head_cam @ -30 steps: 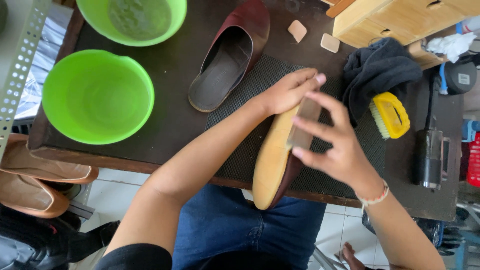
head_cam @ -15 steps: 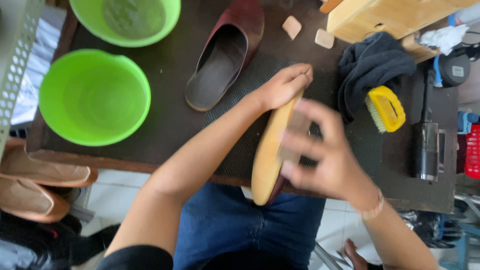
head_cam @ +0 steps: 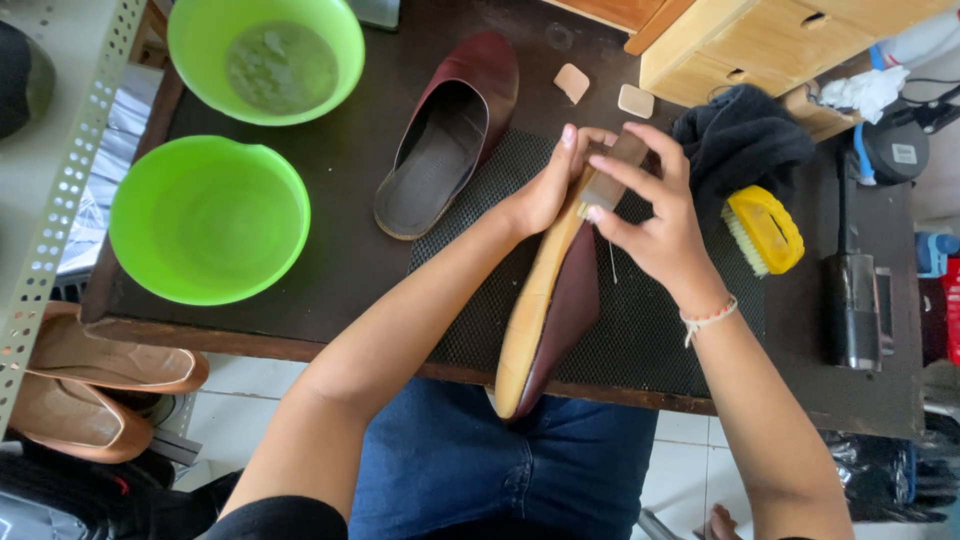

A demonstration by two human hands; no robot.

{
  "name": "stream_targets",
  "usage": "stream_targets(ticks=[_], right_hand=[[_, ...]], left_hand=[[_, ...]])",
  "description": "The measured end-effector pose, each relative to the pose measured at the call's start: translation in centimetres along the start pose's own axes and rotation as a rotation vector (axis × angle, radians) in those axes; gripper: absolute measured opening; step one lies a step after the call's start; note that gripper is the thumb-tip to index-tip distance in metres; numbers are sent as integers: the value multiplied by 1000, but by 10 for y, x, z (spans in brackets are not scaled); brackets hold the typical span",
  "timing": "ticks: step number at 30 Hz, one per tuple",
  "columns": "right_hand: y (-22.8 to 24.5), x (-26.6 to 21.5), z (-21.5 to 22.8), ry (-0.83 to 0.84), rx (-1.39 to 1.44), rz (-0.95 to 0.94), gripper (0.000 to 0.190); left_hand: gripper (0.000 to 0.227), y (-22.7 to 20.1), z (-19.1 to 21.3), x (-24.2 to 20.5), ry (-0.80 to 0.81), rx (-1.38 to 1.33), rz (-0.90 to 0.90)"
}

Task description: The person scrubs the sole and sides of a maroon slip-on shoe using a small brush. They then wipe the shoe with a dark cloth and continue scrubbing the sole and interior with the brush.

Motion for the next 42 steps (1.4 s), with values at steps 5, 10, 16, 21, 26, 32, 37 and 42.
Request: stream_targets(ticks=[5,10,16,21,26,32,37,42], right_hand=[[-14,5,-1,-87,88,-10,44],[-8,6,-11,-51,119,22,47],[-87,-4,-11,-182,140,-74,44],[-140,-41,-20,-299,377,-174,40],[-164,-62,-8,-588,701,-98,57],[-155,-50,-20,-411,547,-114,59],[-161,-55,-20,-450,612,-135,59],[-170,-60,-23,-484,673,-187,61]], left_hand=[[76,41,12,11,18,-125,14],[75,-5,7,5,-2,-13,17],[76,-12,-4,1,24,120,54],[66,12,4,-6,31,73,47],[56,-5,0,-6,99,251,82],[44,-27,0,-10,66,388,104],[47,-47,-13,-13,66,491,56],[53,-76,-25,-10,113,589,146]])
Point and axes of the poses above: each hand's wrist, its own x-axis towards the middle knuckle, its own z-axis out of the back of the hand, y = z × x, the point moved 9 cm from there along x, towards the middle knuckle, and after that the axes turned 6 degrees about z, right-handed, at the moved point
